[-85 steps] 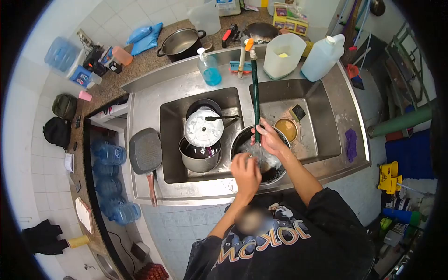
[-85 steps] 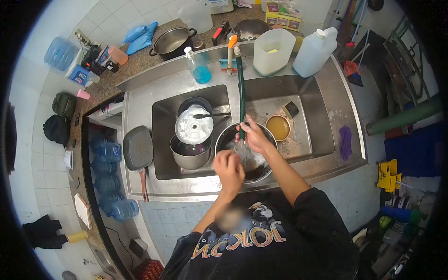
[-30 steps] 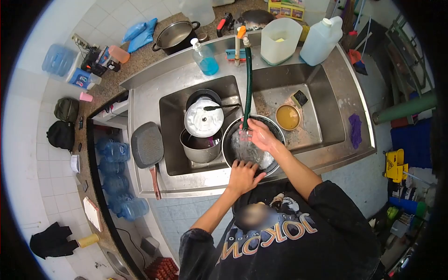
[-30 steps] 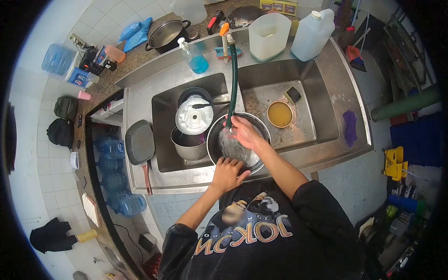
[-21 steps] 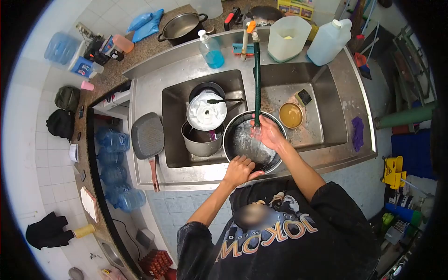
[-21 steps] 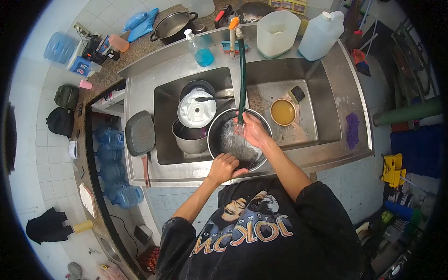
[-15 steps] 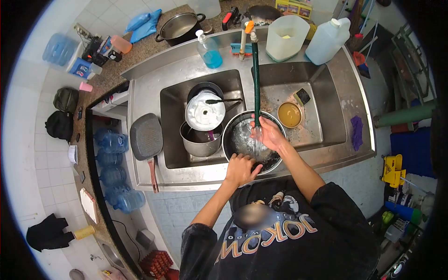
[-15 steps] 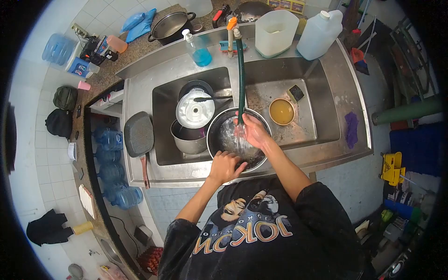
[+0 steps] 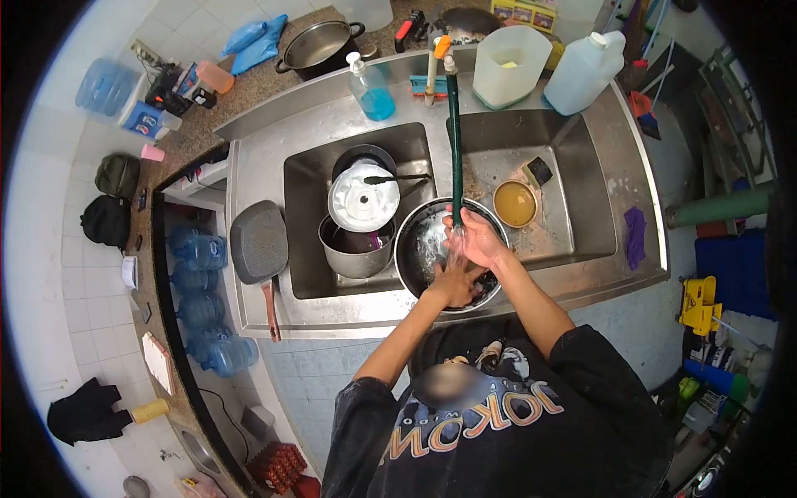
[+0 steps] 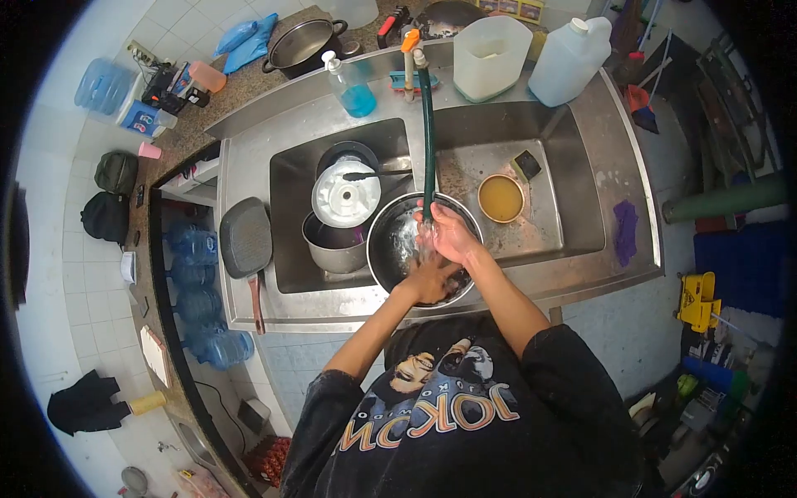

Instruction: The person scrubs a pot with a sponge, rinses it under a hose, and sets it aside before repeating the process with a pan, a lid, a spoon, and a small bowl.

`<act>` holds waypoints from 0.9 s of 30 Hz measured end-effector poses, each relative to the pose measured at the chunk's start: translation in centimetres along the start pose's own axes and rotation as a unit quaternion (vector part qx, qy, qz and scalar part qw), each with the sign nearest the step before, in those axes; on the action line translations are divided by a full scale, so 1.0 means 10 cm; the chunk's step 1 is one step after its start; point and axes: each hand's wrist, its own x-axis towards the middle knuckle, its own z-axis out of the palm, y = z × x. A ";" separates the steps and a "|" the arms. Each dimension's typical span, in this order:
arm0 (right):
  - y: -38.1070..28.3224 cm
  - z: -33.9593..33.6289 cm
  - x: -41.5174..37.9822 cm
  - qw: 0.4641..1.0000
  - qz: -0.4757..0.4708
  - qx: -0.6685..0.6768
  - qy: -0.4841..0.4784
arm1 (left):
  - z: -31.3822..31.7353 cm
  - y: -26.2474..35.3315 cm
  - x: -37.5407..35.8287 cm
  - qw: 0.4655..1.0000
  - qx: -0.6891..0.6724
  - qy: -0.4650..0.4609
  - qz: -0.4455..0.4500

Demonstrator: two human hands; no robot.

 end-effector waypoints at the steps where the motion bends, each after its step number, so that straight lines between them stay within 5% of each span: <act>1: 0.00 -0.01 0.01 1.000 0.000 0.009 -0.026 | -0.10 0.01 -0.02 0.998 0.011 -0.063 -0.011; 2: 0.00 -0.02 0.01 1.000 0.000 0.009 -0.026 | -0.10 0.00 0.03 0.998 0.011 -0.064 -0.010; 5: 0.00 -0.07 0.07 0.999 0.001 0.007 -0.037 | -0.14 0.12 0.17 0.965 0.096 0.016 -0.243; 8: 0.01 -0.08 0.05 0.999 -0.004 0.022 -0.031 | -0.08 0.28 0.24 0.980 0.054 0.028 -0.189; 10: 0.00 -0.04 0.02 1.000 -0.009 -0.020 -0.006 | 0.18 0.07 0.49 0.980 0.155 0.053 -0.109; 13: 0.04 -0.10 0.06 0.999 -0.011 -0.010 -0.035 | 0.07 -0.06 0.40 0.972 0.021 -0.017 -0.234; 20: 0.01 -0.01 0.04 1.000 -0.008 -0.016 -0.003 | 0.12 0.00 0.35 0.969 0.190 -0.032 -0.153; 22: 0.02 -0.07 0.05 1.000 -0.012 -0.012 -0.017 | 0.09 0.03 0.41 0.959 0.003 0.055 -0.279; 24: 0.00 -0.09 0.05 0.999 -0.012 -0.008 -0.035 | 0.11 0.09 0.39 0.969 0.055 0.008 -0.239; 26: -0.01 -0.07 0.03 1.000 -0.005 -0.002 -0.027 | 0.10 0.04 0.34 0.982 0.170 -0.053 -0.063; 27: 0.01 -0.05 0.03 1.000 -0.004 -0.001 -0.026 | 0.18 -0.01 0.35 0.982 0.169 -0.054 -0.063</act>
